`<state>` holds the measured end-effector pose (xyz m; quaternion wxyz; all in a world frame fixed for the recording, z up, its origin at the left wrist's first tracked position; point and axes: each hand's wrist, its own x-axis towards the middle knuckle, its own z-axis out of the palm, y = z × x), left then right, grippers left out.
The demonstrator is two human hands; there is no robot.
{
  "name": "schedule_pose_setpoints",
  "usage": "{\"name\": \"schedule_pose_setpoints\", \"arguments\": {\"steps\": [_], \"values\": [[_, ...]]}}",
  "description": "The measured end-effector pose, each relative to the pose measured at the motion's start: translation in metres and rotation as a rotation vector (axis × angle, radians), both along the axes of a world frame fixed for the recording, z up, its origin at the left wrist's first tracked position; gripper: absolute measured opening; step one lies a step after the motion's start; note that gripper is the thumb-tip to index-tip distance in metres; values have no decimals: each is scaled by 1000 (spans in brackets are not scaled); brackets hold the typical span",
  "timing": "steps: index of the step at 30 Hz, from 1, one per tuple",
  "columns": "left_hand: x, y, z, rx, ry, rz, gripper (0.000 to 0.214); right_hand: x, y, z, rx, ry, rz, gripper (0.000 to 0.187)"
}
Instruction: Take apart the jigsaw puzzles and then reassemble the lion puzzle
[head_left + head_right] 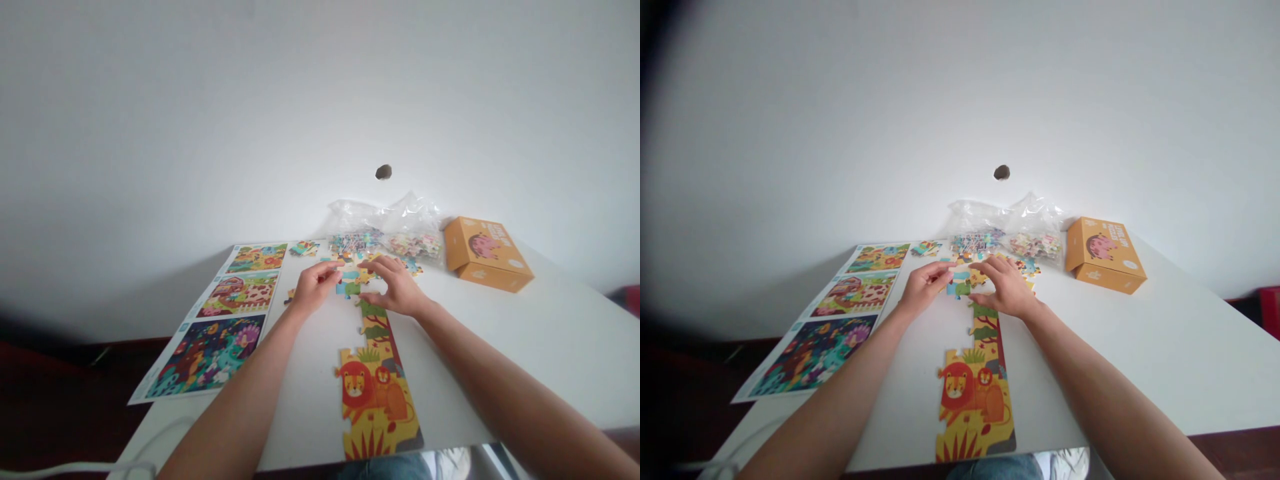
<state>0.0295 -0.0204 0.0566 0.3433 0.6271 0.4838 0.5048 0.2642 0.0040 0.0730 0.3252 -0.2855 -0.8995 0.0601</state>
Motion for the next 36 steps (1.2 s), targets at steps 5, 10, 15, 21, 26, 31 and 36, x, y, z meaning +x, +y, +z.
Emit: {"name": "schedule_pose_setpoints", "arguments": {"steps": [5, 10, 15, 21, 26, 31, 36], "values": [[-5, 2, 1, 26, -104, 61, 31, 4, 1, 0, -31, 180, -100, 49], [-8, 3, 4, 55, -101, 170, 29, 19, 18, -9, -58, 636, -487, 31], [-9, 5, 1, 44, -36, 160, 29, 22, 25, -18, -124, 649, -506, 29], [-8, 3, -3, -55, 135, 58, 22, 16, 20, -19, -184, 495, -401, 23], [-7, 1, -3, -119, 200, -54, 19, 15, 21, -20, -248, 351, -346, 22], [-8, 0, -6, -178, 254, -126, 21, 14, 21, -20, -255, 330, -362, 24], [-10, -1, -6, -159, 382, -108, 21, 15, 21, -20, -242, 261, -342, 21]]}}
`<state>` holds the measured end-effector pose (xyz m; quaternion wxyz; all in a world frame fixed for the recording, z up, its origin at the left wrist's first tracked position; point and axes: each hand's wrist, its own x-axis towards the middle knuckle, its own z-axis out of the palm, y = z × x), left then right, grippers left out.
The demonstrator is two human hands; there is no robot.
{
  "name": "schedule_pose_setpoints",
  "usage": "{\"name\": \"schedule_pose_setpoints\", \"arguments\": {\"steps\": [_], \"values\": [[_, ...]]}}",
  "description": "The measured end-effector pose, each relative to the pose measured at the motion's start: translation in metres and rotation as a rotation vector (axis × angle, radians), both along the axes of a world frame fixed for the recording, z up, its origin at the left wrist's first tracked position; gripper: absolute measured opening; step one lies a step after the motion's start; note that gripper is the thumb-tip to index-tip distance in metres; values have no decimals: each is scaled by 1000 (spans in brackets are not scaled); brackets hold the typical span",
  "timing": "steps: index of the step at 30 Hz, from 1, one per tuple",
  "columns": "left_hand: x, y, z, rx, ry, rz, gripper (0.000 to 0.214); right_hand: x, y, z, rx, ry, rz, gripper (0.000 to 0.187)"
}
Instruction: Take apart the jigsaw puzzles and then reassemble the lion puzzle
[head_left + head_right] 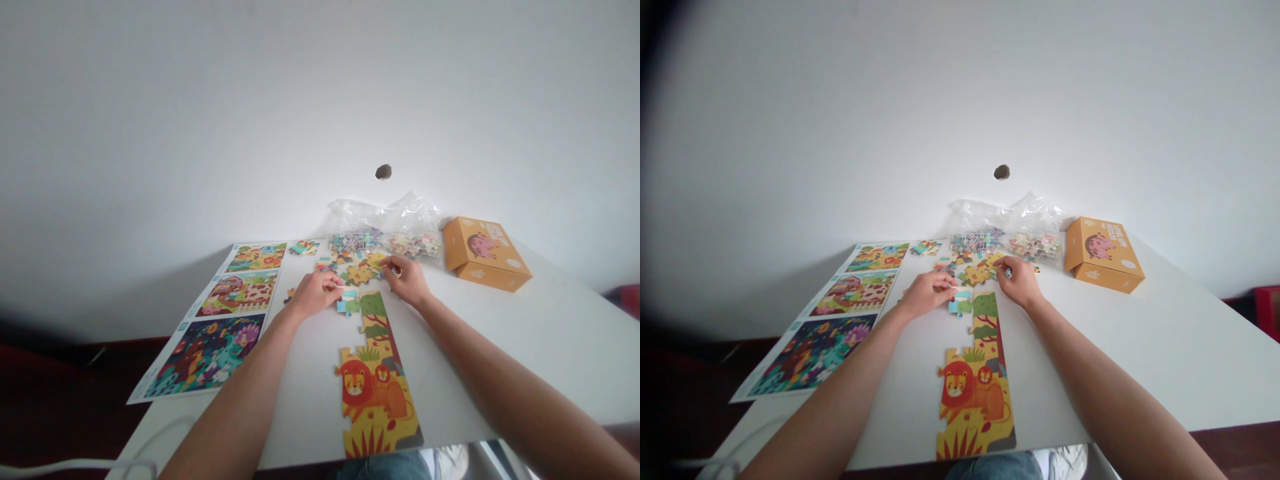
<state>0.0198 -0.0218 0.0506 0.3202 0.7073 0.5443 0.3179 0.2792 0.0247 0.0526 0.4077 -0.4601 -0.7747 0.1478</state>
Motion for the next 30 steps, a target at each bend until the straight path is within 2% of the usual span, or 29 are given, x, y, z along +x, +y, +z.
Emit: {"name": "schedule_pose_setpoints", "arguments": {"steps": [3, 7, 9, 13, 22, 30], "values": [[0, -1, 1, -9, -13, -10, 20, -2, -5, 4, 30, -106, 140, 23], [0, -2, 2, -18, -42, -17, 20, -11, -19, 11, 48, -332, 367, 54], [-1, -2, 1, -11, -29, -26, 19, -17, -25, 12, 37, -397, 410, 58], [-2, 0, -1, 4, -4, -38, 18, -24, -28, 11, 23, -447, 423, 51], [-1, 0, -3, -5, 13, -33, 19, -24, -28, 11, 25, -466, 417, 53], [-2, 2, -6, 99, 154, 2, 18, -26, -28, 11, 20, -475, 424, 50]]}}
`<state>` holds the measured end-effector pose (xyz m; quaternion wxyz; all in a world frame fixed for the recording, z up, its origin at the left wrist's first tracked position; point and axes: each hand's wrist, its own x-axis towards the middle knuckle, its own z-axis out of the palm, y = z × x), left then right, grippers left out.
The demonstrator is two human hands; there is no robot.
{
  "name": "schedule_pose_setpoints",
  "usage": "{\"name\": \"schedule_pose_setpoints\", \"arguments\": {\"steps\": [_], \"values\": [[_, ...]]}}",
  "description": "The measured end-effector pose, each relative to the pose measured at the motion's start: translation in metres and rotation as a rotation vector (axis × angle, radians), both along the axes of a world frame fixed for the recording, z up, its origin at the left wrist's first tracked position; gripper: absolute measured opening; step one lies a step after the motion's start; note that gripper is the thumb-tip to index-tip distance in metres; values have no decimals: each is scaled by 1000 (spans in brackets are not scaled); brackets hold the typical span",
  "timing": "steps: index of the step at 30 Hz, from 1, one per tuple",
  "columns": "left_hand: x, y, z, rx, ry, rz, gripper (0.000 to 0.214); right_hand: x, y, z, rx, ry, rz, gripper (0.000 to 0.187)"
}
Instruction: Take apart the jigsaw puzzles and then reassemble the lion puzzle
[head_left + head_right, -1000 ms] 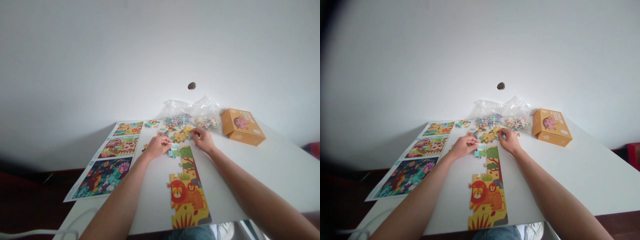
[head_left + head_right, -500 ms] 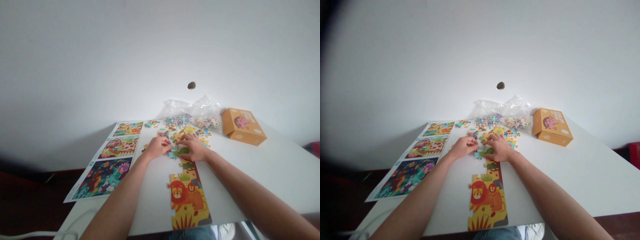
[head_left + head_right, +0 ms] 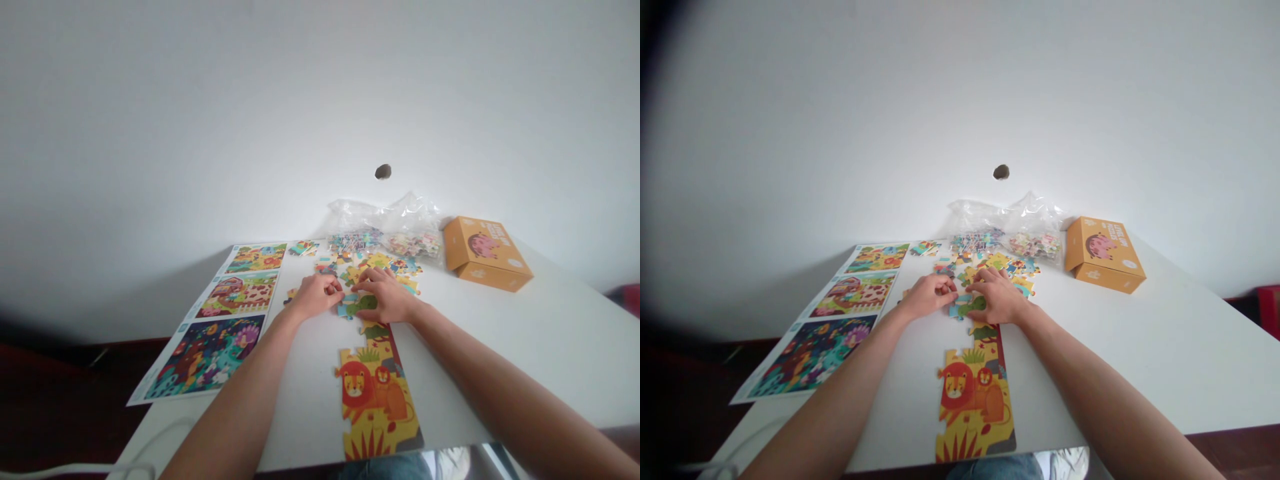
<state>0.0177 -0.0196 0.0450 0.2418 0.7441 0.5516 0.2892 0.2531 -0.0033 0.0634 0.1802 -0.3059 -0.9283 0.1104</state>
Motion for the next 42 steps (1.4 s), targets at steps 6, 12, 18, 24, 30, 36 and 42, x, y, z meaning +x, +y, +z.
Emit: {"name": "schedule_pose_setpoints", "arguments": {"steps": [6, 12, 18, 24, 30, 36, 42], "values": [[2, -1, 3, 18, 39, 20, 14, -1, 0, 0, -10, -8, -3, 50], [5, -4, 11, 62, 167, 22, 12, 0, 0, -1, -13, -10, 0, 49], [7, -5, 13, 178, 121, -148, 15, -1, -1, -1, -12, -19, -10, 48], [7, -6, 10, 183, 185, -307, 21, 3, 1, 0, -2, -7, -1, 49], [6, -6, 9, 170, 191, -320, 20, 25, 13, 1, 9, 17, -3, 49], [7, -7, 9, 180, 200, -327, 17, 31, 16, -1, -47, 1, 17, 34], [10, -8, 10, 176, 221, -318, 17, 30, 16, -3, -67, -9, -5, 31]]}}
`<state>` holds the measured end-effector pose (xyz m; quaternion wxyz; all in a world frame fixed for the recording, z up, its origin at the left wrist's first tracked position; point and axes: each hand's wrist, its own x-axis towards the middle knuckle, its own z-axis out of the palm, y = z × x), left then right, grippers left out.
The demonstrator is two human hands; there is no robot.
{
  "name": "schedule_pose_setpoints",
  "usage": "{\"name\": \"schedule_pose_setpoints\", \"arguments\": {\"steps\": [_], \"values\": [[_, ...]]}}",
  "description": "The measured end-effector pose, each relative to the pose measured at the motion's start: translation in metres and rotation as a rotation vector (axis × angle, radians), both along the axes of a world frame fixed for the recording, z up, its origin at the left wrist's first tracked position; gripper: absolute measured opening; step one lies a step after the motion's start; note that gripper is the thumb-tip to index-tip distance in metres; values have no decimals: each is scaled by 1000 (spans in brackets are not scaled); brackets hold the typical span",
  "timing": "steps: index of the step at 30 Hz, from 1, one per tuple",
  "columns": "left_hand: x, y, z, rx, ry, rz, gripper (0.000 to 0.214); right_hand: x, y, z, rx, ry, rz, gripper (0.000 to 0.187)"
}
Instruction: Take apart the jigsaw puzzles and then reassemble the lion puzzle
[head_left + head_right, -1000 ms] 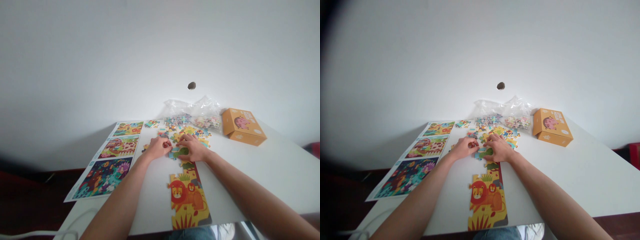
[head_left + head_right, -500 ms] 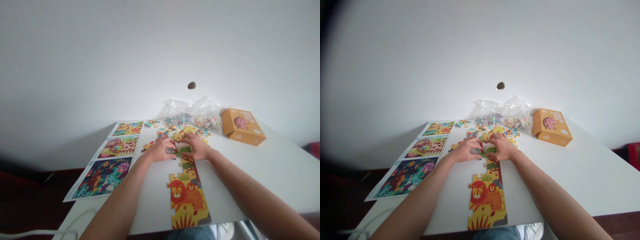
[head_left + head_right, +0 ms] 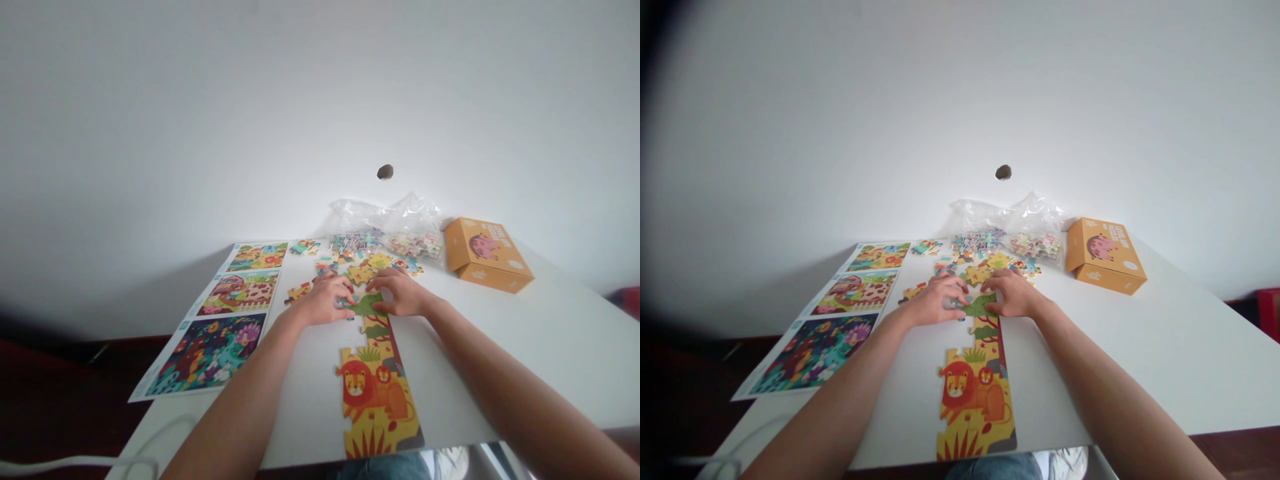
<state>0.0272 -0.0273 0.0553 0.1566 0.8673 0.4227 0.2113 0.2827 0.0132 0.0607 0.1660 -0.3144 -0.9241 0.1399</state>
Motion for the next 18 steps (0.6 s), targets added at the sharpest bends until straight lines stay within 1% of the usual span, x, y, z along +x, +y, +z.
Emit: {"name": "schedule_pose_setpoints", "arguments": {"steps": [4, 8, 10, 12, 15, 18], "values": [[1, -1, 2, 2, 20, -8, 20, -1, -1, 1, -2, -16, 7, 32], [2, -2, 3, -32, -11, 44, 42, -7, -8, 7, 27, 85, 11, 49], [3, -3, 3, -57, -40, 75, 53, -11, -13, 10, 38, 141, 30, 54], [3, -3, 2, -71, -57, 90, 62, -15, -16, 10, 42, 128, 67, 51], [4, -3, -1, -68, -55, 101, 73, -19, -17, 7, 28, 47, 113, 41], [5, -3, -3, -55, -53, 107, 75, -21, -17, 3, 20, 48, 119, 39]]}}
